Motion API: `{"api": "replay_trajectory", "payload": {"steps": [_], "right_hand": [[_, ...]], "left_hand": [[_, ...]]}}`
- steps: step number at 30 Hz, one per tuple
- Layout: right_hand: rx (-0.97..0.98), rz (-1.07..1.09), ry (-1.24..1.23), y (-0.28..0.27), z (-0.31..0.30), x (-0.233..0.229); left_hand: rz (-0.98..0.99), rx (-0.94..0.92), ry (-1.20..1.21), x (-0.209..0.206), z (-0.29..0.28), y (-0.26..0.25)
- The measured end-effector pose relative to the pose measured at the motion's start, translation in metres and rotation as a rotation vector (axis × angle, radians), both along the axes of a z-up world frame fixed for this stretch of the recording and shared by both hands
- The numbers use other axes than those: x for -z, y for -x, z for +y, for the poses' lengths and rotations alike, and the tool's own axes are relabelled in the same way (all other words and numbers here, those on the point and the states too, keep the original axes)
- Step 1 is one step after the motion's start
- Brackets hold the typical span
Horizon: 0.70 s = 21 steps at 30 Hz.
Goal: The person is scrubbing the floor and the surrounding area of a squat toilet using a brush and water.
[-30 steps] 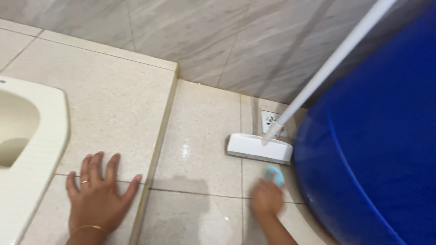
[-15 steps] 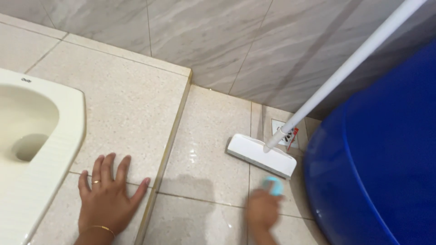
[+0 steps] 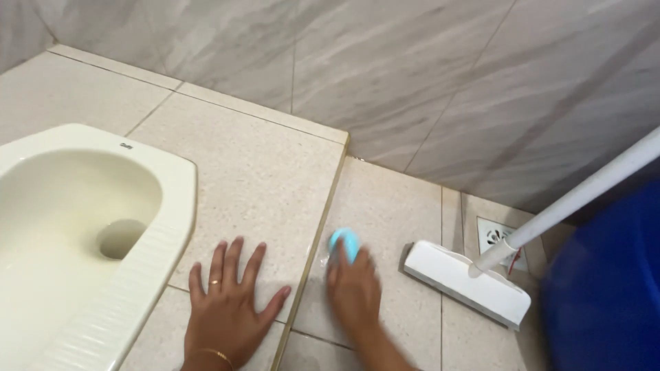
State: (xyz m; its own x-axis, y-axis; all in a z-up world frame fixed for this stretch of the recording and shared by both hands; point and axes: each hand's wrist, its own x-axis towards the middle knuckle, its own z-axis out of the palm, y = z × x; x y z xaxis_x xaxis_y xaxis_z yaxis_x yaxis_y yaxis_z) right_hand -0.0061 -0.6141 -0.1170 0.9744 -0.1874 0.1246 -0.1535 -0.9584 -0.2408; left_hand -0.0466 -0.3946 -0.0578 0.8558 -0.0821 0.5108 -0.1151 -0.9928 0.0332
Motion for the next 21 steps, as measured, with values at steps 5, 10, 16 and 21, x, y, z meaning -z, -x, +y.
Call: {"api": "replay_trajectory", "payload": {"steps": [5,10,16,21], "right_hand": [[-0.199,-0.384,0.265,0.084,0.014,0.059],[-0.088,-0.101,0.110,-0.110,-0.017,-0.009],[0.082,0.088,0.121,-0.183,-0.021,0.002],[-0.094,-0.039,0.209,-0.167,-0.039,-0.001]], "left_hand": [[-0.007,-0.021,0.004,0.008,-0.003,-0.016],[-0.283,-0.119,-0.087,0.037,-0.007,-0.036],[-0.257,-0.117,0.016,0.057,-0.006,-0.035],[-0.009,-0.160,-0.046,0.108,0.007,-0.049]]}}
